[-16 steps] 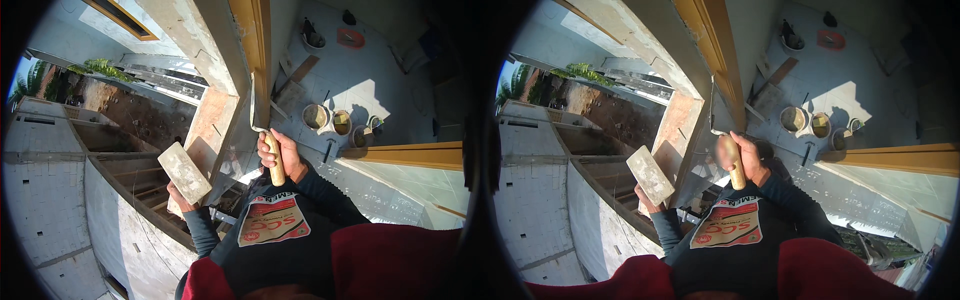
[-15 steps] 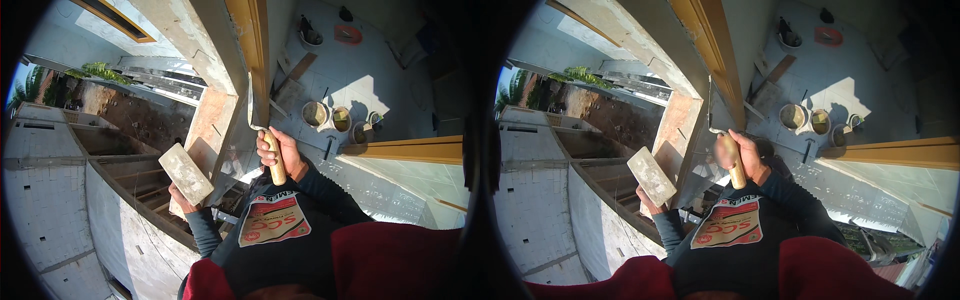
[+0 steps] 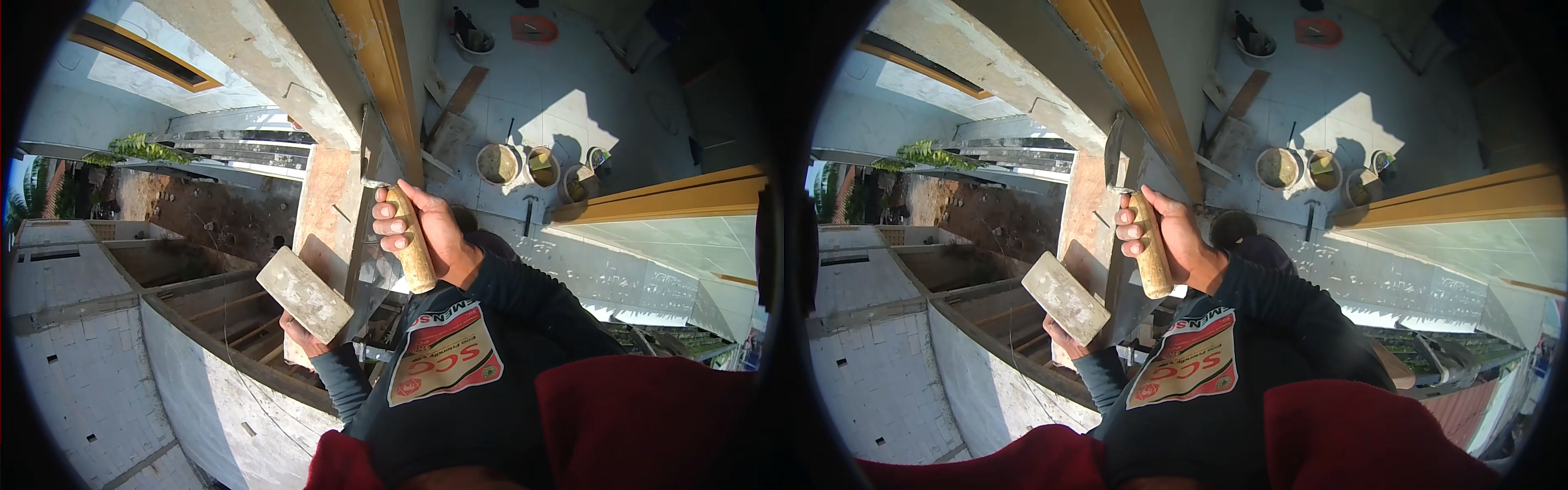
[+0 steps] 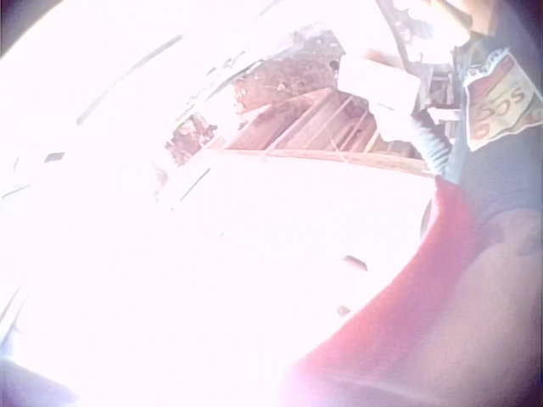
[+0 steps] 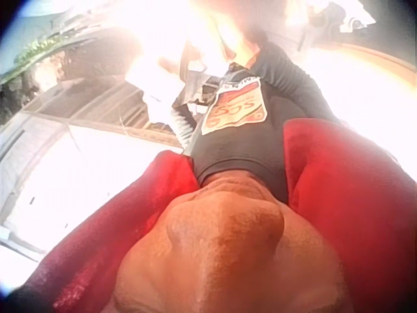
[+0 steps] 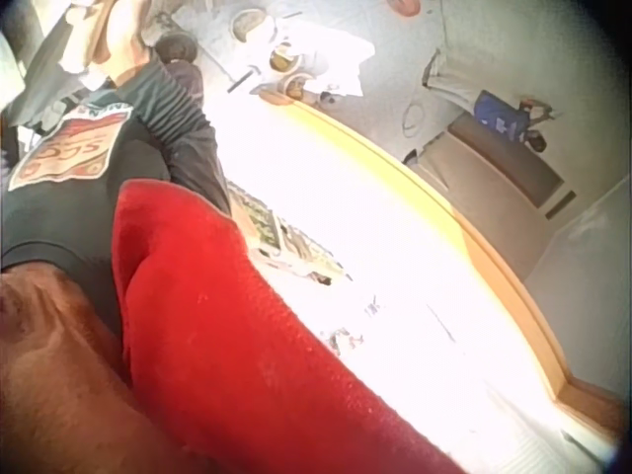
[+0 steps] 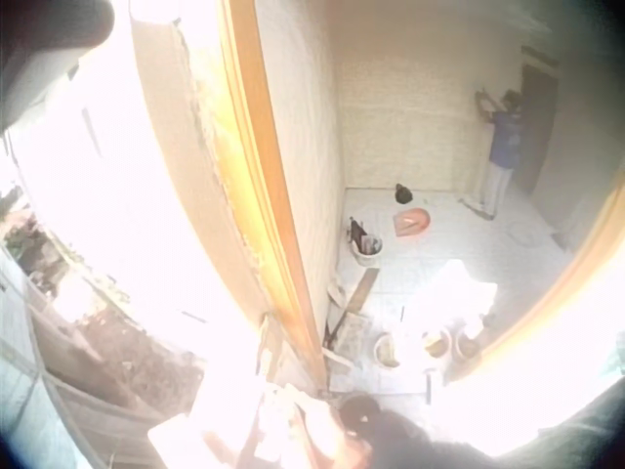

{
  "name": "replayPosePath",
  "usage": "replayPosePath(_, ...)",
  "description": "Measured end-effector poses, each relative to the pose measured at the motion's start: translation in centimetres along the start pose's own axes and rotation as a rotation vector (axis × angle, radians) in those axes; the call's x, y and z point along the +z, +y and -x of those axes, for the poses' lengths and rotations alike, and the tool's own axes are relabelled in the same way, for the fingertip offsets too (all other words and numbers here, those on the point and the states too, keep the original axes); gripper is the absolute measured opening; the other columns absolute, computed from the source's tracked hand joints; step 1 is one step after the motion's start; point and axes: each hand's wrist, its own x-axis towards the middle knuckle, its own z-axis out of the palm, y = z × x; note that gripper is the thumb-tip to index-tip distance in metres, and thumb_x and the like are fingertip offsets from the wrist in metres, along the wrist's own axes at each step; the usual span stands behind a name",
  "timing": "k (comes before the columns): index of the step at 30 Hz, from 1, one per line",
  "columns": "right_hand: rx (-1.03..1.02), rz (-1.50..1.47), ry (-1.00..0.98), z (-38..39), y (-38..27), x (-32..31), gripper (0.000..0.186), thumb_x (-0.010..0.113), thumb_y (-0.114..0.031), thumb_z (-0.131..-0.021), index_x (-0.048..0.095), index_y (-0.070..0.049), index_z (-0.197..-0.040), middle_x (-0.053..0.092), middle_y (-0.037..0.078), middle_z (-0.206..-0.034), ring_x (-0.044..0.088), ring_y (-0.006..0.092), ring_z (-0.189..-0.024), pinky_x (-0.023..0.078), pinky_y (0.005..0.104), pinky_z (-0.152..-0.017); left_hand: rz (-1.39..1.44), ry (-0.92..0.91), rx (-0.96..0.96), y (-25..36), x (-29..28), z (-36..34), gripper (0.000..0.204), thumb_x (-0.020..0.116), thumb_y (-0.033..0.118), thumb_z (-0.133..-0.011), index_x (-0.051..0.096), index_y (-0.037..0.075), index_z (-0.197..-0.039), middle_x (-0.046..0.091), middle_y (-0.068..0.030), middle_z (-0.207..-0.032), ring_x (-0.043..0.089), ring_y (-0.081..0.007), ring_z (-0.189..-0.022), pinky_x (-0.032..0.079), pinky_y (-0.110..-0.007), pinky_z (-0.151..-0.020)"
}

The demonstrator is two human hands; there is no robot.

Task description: The person applies plaster to a corner of a wall using a trowel and a hawk, then smooths the surface with a sponge float.

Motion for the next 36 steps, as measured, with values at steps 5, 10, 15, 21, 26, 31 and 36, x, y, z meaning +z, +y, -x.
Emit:
replayPosePath(5,-0.034,0.108,0.096,-1.3,0.9,2.1,0.029,0.045,-0.039,-0.100,0.050,-0.011,-0.100,0.047,-0.002,-0.082,0.045,0.0084,-0.066,0.043,0.0255,-0.061,0.002,0.037,0.016,-0.3,0.5,0.2,0.050,0.041,0.022,-0.086,0.051,-0.001,-0.129,0.064,-0.0185,-0.114,0.066,-0.0337,-0.100,0.054,-0.049,-0.088)
replayPosePath(10,-0.008,0.099,0.145,-1.6,2.4,1.5,0.029,0.046,-0.042,-0.098,0.050,-0.013,-0.096,0.050,0.001,-0.081,0.048,0.0140,-0.067,0.044,0.0322,-0.063,-0.036,-0.015,0.017,-0.3,0.1,0.2,0.049,0.037,0.024,-0.088,0.053,-0.001,-0.127,0.065,-0.0175,-0.112,0.066,-0.0320,-0.099,0.054,-0.047,-0.087)
replayPosePath(15,0.069,0.061,0.148,0.8,5.1,1.6,0.034,0.046,-0.046,-0.098,0.051,-0.012,-0.099,0.050,0.002,-0.080,0.050,0.0151,-0.066,0.044,0.0343,-0.061,-0.071,-0.014,0.049,-0.7,1.0,0.4,0.050,0.037,0.027,-0.088,0.054,0.001,-0.127,0.065,-0.0157,-0.113,0.065,-0.0301,-0.100,0.054,-0.044,-0.087)
replayPosePath(21,-0.022,0.453,0.235,5.5,3.1,-2.5,0.037,0.043,-0.042,-0.101,0.054,-0.007,-0.096,0.052,0.005,-0.072,0.053,0.0160,-0.054,0.045,0.0303,-0.046,0.037,0.007,-0.008,0.0,-1.0,-0.2,0.053,0.037,0.025,-0.085,0.053,0.003,-0.130,0.064,-0.0168,-0.117,0.065,-0.0333,-0.102,0.053,-0.051,-0.089)
replayPosePath(26,-0.280,1.116,0.217,2.2,-2.3,-7.8,0.039,0.039,-0.040,-0.103,0.052,-0.004,-0.094,0.053,0.006,-0.069,0.051,0.0130,-0.049,0.044,0.0274,-0.044,0.024,-0.021,0.038,0.2,-2.0,-0.7,0.055,0.037,0.026,-0.085,0.051,0.002,-0.132,0.063,-0.0179,-0.117,0.065,-0.0332,-0.102,0.053,-0.049,-0.089)
replayPosePath(31,-0.375,1.196,0.174,-1.6,-4.4,-10.9,0.039,0.040,-0.040,-0.102,0.052,-0.004,-0.092,0.052,0.006,-0.066,0.049,0.0121,-0.047,0.043,0.0269,-0.044,-0.027,-0.204,0.044,0.4,-3.3,-1.3,0.057,0.039,0.024,-0.083,0.049,0.001,-0.134,0.062,-0.0181,-0.122,0.064,-0.0333,-0.107,0.052,-0.048,-0.094)
replayPosePath(36,-0.382,1.143,0.162,-4.0,-5.0,-12.5,0.040,0.040,-0.041,-0.102,0.053,-0.004,-0.090,0.052,0.005,-0.063,0.050,0.0121,-0.047,0.043,0.0269,-0.042,-0.113,-0.103,0.099,0.1,-3.5,-1.2,0.057,0.036,0.029,-0.086,0.048,-0.001,-0.133,0.063,-0.0195,-0.119,0.065,-0.0327,-0.102,0.053,-0.044,-0.090)
